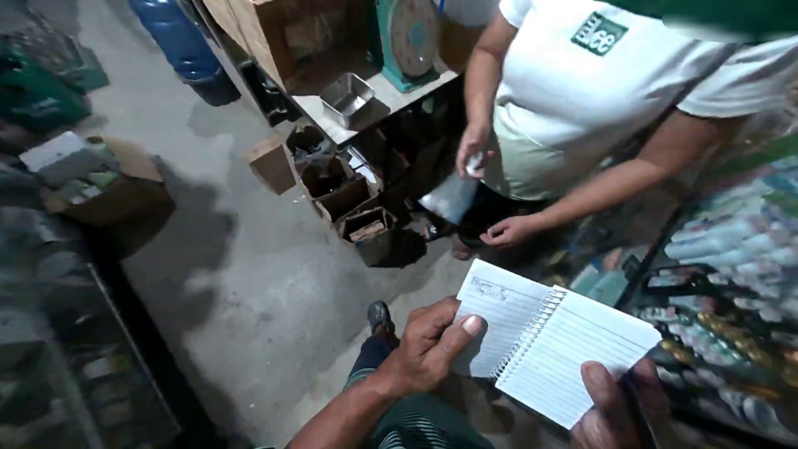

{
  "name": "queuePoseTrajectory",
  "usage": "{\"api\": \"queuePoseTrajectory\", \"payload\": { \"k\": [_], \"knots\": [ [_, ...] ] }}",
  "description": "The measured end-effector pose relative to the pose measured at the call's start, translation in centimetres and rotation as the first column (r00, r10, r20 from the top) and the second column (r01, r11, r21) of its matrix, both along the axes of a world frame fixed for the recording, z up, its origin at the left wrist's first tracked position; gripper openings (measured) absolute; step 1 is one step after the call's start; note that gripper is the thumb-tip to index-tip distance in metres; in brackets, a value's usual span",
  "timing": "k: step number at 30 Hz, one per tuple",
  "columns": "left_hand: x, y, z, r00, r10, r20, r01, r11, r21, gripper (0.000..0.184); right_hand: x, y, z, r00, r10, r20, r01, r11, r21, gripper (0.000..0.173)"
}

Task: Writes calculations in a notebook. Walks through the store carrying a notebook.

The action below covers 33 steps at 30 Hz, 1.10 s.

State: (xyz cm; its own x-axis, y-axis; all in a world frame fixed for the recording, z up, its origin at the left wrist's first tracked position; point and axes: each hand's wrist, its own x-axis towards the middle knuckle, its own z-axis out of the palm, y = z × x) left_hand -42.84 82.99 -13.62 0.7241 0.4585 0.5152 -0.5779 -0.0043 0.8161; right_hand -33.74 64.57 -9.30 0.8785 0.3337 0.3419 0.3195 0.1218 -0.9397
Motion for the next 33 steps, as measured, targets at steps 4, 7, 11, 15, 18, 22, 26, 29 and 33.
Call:
{"api": "queuePoseTrajectory", "payload": {
  "k": [4,7,11,15,18,22,26,29,33],
  "knots": [
    [-0.2,-3.2,0.3,0.998,-0.067,-0.012,0.068,0.998,0.004,0.025,-1.2,-4.0,-0.3,0.995,-0.088,0.057,0.088,0.996,-0.012,0.033],
    [0.1,-4.3,0.8,0.993,-0.114,0.004,0.114,0.993,0.041,0.026,-1.9,-5.9,-0.3,0.99,-0.133,0.05,0.132,0.991,0.022,0.035],
    [0.3,-5.3,1.3,0.989,-0.148,0.027,0.146,0.986,0.082,0.026,-2.0,-7.8,-1.0,0.989,-0.145,0.022,0.144,0.988,0.059,0.035],
    [-0.4,-6.2,1.4,0.984,-0.177,0.008,0.175,0.978,0.112,0.026,-2.6,-9.0,-1.2,0.985,-0.171,0.027,0.169,0.982,0.08,0.031],
    [-0.3,-6.7,1.6,0.981,-0.191,0.021,0.186,0.973,0.136,0.026,-2.4,-9.6,-1.0,0.979,-0.191,0.066,0.186,0.979,0.084,0.032],
    [-0.3,-7.1,1.6,0.984,-0.18,0.0,0.178,0.973,0.147,0.029,-2.4,-9.5,-0.2,0.97,-0.209,0.124,0.2,0.976,0.083,0.029],
    [-0.5,-7.3,1.7,0.983,-0.18,-0.041,0.183,0.976,0.117,0.028,-2.3,-9.5,0.1,0.967,-0.235,0.095,0.228,0.97,0.079,0.031],
    [-0.5,-7.3,1.7,0.987,-0.155,-0.048,0.16,0.979,0.124,0.028,-1.5,-9.4,0.4,0.978,-0.15,0.146,0.146,0.988,0.043,0.031],
    [-0.4,-6.9,2.0,0.99,-0.122,-0.071,0.128,0.987,0.097,0.027,-1.0,-8.6,0.3,0.989,-0.111,0.098,0.105,0.992,0.066,0.029]
  ]
}}
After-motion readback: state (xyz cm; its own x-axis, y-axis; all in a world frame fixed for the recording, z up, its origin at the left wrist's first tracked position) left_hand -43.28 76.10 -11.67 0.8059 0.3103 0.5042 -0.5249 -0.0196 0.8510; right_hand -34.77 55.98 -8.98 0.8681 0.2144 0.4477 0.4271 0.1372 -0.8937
